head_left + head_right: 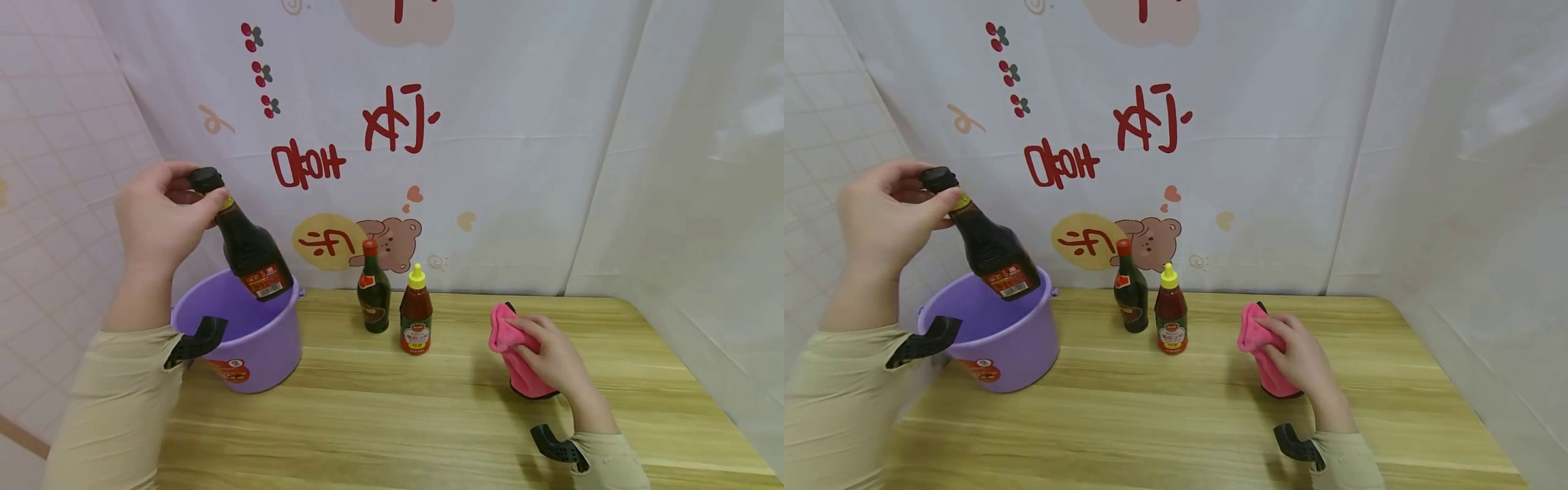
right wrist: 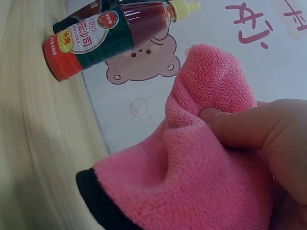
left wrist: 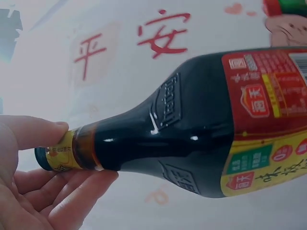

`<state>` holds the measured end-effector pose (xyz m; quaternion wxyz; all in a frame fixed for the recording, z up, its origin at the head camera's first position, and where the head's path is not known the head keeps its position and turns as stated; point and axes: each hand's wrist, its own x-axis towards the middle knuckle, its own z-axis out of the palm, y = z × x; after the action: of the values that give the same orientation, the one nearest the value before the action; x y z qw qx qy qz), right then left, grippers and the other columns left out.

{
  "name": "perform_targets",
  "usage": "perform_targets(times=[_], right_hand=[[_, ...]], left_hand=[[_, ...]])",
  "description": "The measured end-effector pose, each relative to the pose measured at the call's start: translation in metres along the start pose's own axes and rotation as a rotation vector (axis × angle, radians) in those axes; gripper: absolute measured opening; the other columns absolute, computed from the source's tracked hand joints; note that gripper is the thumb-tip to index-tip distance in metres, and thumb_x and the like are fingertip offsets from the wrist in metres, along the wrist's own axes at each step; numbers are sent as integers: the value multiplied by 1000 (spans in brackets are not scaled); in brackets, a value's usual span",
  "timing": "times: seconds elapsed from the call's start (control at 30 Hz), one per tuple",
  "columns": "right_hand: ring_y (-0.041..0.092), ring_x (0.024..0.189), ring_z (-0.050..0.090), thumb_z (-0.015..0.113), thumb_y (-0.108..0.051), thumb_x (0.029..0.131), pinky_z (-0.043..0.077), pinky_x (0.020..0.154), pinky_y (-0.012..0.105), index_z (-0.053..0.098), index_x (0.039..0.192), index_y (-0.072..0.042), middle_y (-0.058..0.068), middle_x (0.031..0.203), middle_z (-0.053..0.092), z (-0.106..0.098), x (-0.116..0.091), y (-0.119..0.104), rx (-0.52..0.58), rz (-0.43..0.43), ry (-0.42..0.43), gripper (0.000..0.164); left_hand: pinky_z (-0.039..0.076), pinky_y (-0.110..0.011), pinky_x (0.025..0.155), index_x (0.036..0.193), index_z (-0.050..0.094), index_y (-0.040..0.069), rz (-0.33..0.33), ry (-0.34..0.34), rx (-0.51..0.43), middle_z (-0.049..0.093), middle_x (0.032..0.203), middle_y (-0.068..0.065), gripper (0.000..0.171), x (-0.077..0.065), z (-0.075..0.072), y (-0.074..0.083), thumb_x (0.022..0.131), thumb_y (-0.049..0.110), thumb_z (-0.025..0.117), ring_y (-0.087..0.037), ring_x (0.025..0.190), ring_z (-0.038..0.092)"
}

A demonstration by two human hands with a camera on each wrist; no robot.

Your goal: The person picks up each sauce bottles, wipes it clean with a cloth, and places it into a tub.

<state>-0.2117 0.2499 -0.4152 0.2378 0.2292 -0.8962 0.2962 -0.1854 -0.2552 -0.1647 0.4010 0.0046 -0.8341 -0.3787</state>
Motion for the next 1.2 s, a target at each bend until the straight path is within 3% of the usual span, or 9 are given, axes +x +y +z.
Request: perform_targets(times=[0.13, 0.3, 0.43, 0.83, 1.03, 1.2], right_hand=[[39, 98, 62, 79, 10, 75, 51, 80, 57, 67, 122, 0, 19, 114, 61, 0, 0, -1, -2, 1, -3, 49], [38, 97, 63, 79, 10, 75, 52, 79, 56, 67, 122, 0, 18, 113, 61, 1, 0, -2, -5, -8, -2, 50], [37, 98, 63, 79, 10, 75, 52, 80, 55, 67, 122, 0, 18, 113, 61, 2, 0, -2, -4, -15, -3, 50], [37, 99, 63, 80, 9, 74, 52, 80, 55, 68, 120, -2, 16, 114, 60, 2, -4, 1, -14, -19, -10, 49], [38, 101, 62, 80, 8, 75, 52, 81, 55, 69, 121, -3, 16, 115, 61, 4, -4, 3, -6, -7, -30, 48], [37, 100, 63, 81, 8, 74, 52, 81, 55, 69, 119, -4, 16, 114, 61, 6, -5, 4, -10, -19, -27, 48]], left_hand=[[41, -8, 62, 113, 68, 0, -13, 7, 101, 55, 80, 18, 40, 0, -5, -15, 84, 26, 74, 16, 63, 50], [38, -11, 61, 114, 67, -1, -26, -35, 175, 66, 90, -8, 40, -3, -6, -40, 85, 25, 74, 16, 63, 45], [37, -12, 63, 116, 64, -5, -49, -76, 202, 66, 102, -24, 43, -8, -7, -63, 86, 25, 73, 16, 63, 42], [38, -9, 59, 112, 61, -10, -70, -166, 228, 65, 98, -27, 43, -27, -3, -119, 85, 19, 77, 14, 65, 42], [40, -7, 56, 112, 61, -8, -102, -215, 233, 66, 100, -26, 42, -32, 5, -136, 83, 17, 79, 15, 65, 43], [40, -11, 57, 110, 62, -8, -104, -235, 251, 66, 97, -25, 42, -35, 13, -146, 81, 16, 80, 3, 69, 49]])
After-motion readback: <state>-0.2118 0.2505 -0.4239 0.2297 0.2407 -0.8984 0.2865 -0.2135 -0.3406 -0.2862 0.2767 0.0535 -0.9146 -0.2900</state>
